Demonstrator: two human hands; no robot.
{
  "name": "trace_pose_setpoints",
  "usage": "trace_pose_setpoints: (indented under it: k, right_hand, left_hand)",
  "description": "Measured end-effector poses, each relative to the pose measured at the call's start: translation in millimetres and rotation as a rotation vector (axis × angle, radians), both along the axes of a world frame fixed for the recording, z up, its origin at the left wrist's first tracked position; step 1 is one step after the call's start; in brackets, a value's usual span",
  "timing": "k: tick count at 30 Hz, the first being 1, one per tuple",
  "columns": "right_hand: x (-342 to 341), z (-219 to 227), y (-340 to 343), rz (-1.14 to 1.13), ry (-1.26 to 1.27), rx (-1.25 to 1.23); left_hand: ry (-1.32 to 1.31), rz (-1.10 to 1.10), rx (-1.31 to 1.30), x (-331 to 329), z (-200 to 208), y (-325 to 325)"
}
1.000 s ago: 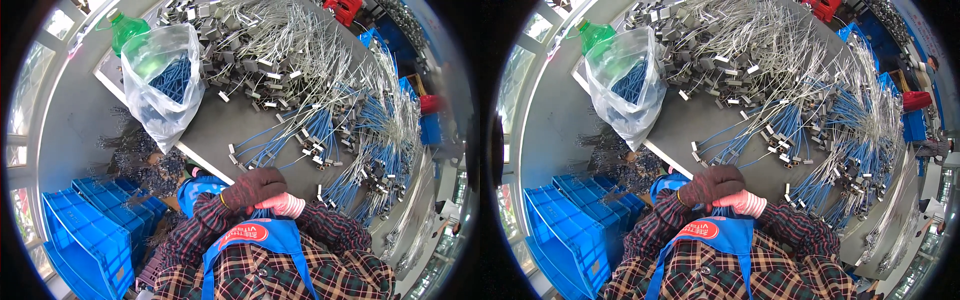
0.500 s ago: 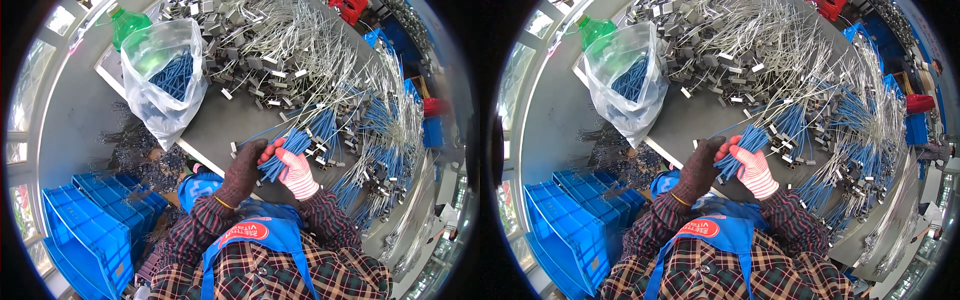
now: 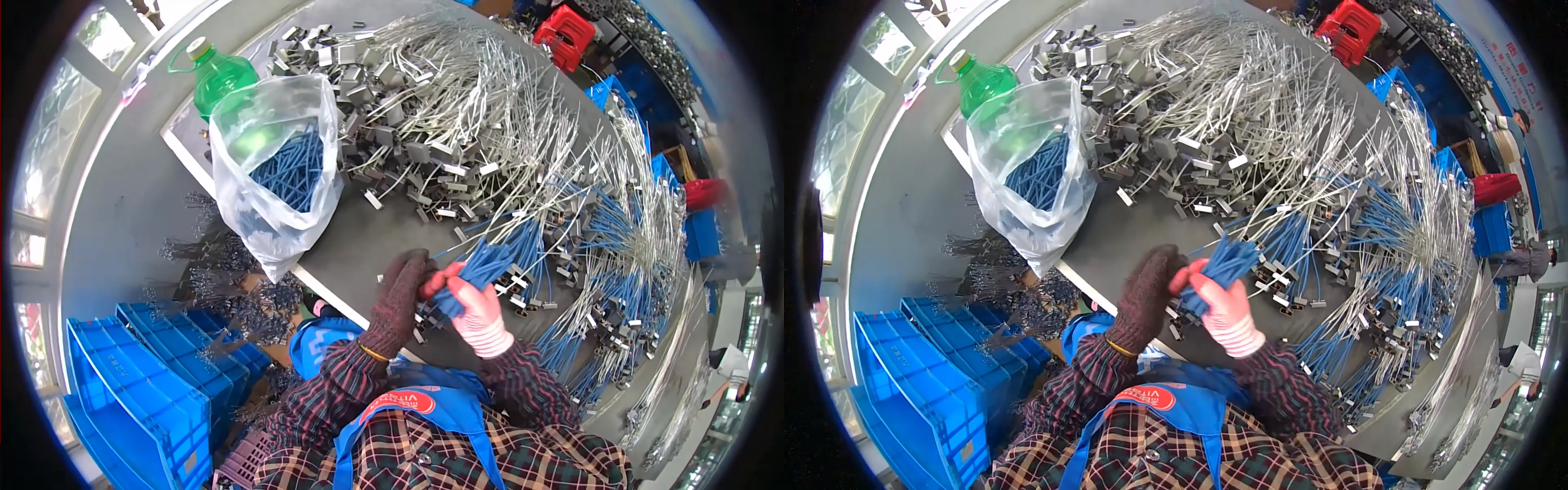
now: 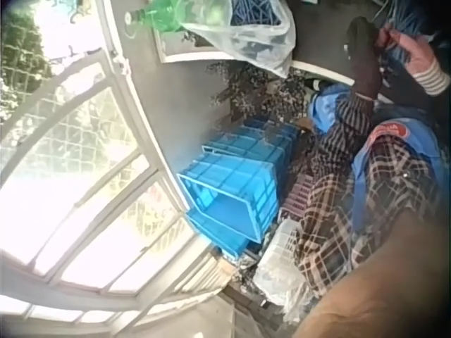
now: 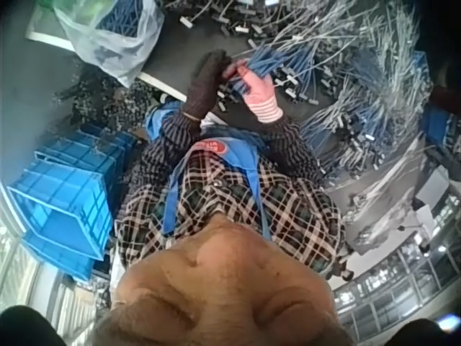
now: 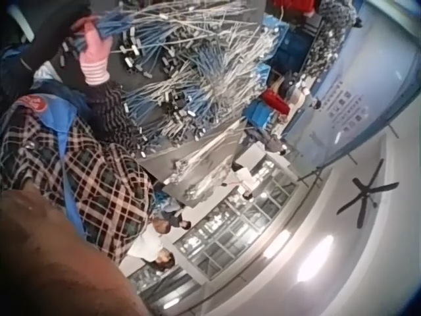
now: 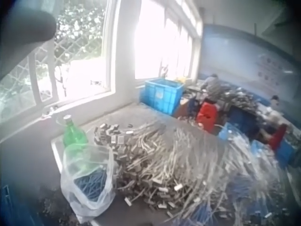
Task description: The person bundles and organizes electrical wire harnesses by hand at a production station, placing them into plastic bags and blue bins on a work table.
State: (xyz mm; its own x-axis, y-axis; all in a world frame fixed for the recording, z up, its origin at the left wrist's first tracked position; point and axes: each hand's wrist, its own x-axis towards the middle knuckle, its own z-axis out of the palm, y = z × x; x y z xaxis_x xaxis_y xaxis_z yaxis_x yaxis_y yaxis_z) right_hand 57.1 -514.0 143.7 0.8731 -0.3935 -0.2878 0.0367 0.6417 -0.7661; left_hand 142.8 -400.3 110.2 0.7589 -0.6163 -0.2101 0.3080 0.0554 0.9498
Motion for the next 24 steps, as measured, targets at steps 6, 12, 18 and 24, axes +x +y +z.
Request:
trace_pose_setpoints:
  k: [6, 12, 18, 24]
  right_hand:
    - [-74.2, -27.2, 12.6, 0.42, 0.236, 0.372]
    - [-95.1, -46.9, 27.7, 0.76, 0.225, -0.123]
    - [-84.3, -24.6, 22.3, 0.743, 0.339, -0.246]
    - [-18.3, -3.2, -21.2, 0.302, 0.244, -0.176]
  left_hand:
    - [-0.83, 0.259, 0.445, 56.1, 8.6, -6.2]
    - [-0.937, 0.254, 0.536, 87.2, 10.3, -26.4]
    - [-0.835, 0.03, 0.829, 106.5, 10.2, -25.4]
    - [-0.349, -0.07, 0.594, 75.7, 4.7, 17.0]
